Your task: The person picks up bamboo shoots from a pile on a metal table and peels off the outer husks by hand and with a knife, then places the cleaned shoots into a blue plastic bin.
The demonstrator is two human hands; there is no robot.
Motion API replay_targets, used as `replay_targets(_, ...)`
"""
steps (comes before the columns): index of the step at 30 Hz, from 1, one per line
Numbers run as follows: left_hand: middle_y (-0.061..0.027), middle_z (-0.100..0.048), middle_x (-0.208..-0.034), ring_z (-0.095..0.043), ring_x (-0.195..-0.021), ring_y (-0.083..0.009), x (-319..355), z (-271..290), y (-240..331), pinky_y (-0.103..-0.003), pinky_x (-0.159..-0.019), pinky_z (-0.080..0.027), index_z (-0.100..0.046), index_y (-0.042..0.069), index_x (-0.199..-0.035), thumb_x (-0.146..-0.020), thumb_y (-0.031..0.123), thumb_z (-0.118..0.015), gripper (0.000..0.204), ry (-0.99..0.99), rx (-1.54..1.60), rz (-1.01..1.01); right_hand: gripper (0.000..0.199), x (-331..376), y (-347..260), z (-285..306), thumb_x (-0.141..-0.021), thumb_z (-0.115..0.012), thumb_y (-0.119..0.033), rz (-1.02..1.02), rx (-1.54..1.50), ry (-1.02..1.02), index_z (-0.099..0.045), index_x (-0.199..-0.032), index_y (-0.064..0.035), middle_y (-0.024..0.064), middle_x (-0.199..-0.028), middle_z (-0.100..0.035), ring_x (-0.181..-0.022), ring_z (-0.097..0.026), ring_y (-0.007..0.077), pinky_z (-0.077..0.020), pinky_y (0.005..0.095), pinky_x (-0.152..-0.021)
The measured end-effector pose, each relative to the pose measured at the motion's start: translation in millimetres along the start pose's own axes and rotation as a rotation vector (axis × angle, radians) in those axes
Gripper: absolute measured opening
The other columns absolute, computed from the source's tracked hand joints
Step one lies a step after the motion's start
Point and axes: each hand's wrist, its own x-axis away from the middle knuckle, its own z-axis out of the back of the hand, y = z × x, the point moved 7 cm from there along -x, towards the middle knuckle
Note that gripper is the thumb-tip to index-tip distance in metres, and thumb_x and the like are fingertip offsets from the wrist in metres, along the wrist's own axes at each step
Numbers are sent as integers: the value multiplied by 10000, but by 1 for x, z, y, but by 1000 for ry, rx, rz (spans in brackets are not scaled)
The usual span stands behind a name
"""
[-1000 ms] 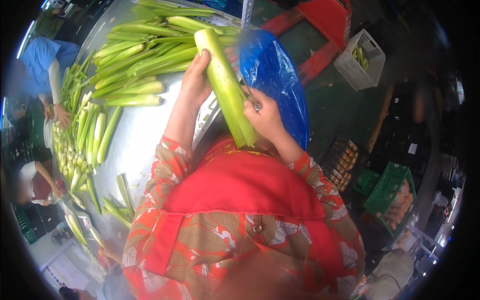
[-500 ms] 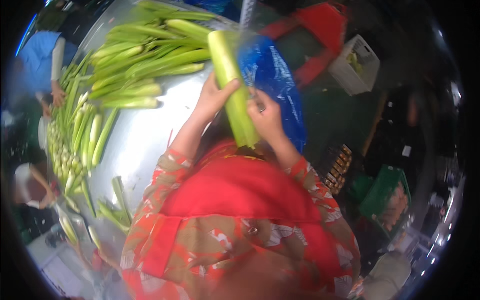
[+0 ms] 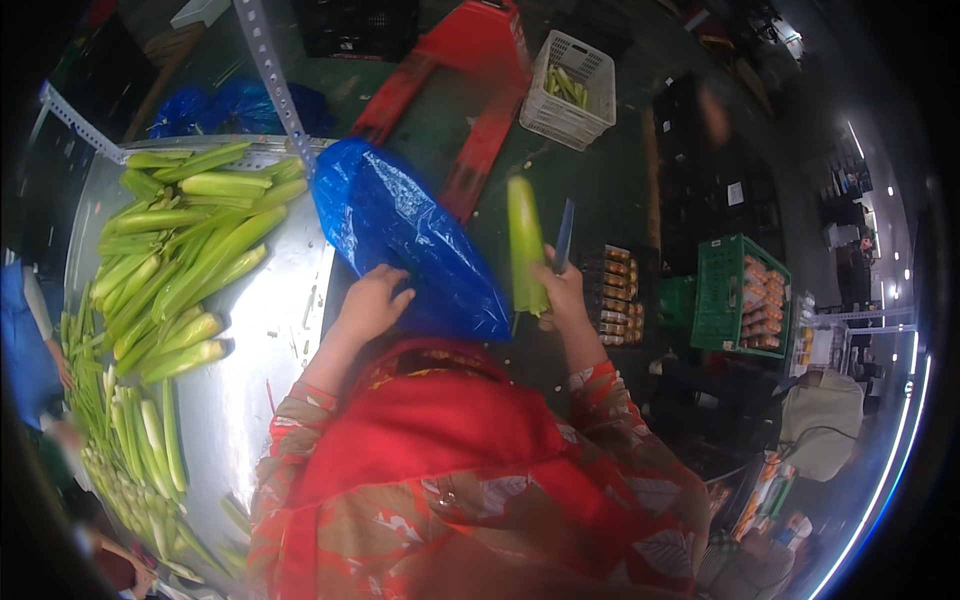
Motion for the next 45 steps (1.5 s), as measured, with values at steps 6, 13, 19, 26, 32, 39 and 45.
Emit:
replay_targets(6, -180, -660, -927, -641, -858, -351, -16, -39, -31, -432, -753, -509, -609, 50, -1099, -830, 306, -636, 372, -392, -447, 151, 228, -14, 138, 95, -748, -734, -203, -557, 66, 5, -649, -897, -53, 54, -722, -624, -508, -554, 153, -437, 298, -440)
replay_targets(13, -172, -673, -920, -645, -901, -334, -30, -58, -55, -439, -780, -517, -642, 50, -984, -827, 288, -612, 288, -445, -448, 219, 276, -216, 37, 116, -790, -702, -380, -304, -154, 106, -626, -896, -137, 30, -638, -568, -433, -483, 141, -408, 277, -383)
replay_targets(19, -187, -670, -899, -653, -856, -349, -63, -109, -65, -442, -745, -530, -689, 37, -810, -802, 250, -609, 228, -506, -396, 67, 437, -279, -220, 43, -951, -491, -375, 188, -194, -190, -503, -1208, -22, 204, -1026, -661, -495, -440, 58, -371, 205, -436)
replay_targets(26, -153, -675, -1034, -638, -999, -308, -50, -116, -69, -399, -827, -515, -714, 65, -946, -779, 265, -625, 276, -940, -415, 375, 424, -48, -27, -178, -804, -605, -122, -385, 332, -959, -568, -1216, -26, 77, -763, -668, -470, -543, 78, -379, 209, -391)
replay_targets(32, -154, -679, -1000, -640, -967, -325, -14, -127, -108, -413, -803, -512, -716, 69, -956, -802, 312, -639, 298, -1027, -414, 339, 569, -99, 16, -160, -783, -530, -162, 255, 1029, -474, -435, -1326, -18, 263, -1025, -633, -957, -603, 434, -467, 485, -869)
replay_targets(39, -142, -673, -960, -659, -795, -176, -6, 52, -93, -296, -708, -508, -640, 30, -1058, -869, 179, -629, 241, 343, 639, 487, 513, -124, 22, -155, -821, -562, -176, 270, 784, -454, -478, -1303, -21, 212, -1030, -655, -937, -648, 345, -494, 414, -826)
replay_targets(45, -98, -640, -967, -627, -864, -293, 36, 183, -125, -368, -805, -496, -636, 83, -902, -799, 170, -671, 139, 799, -528, 504, 362, -83, 57, -167, -831, -591, -167, 129, 782, -668, -606, -1164, -25, 129, -831, -673, -754, -658, 208, -496, 323, -707)
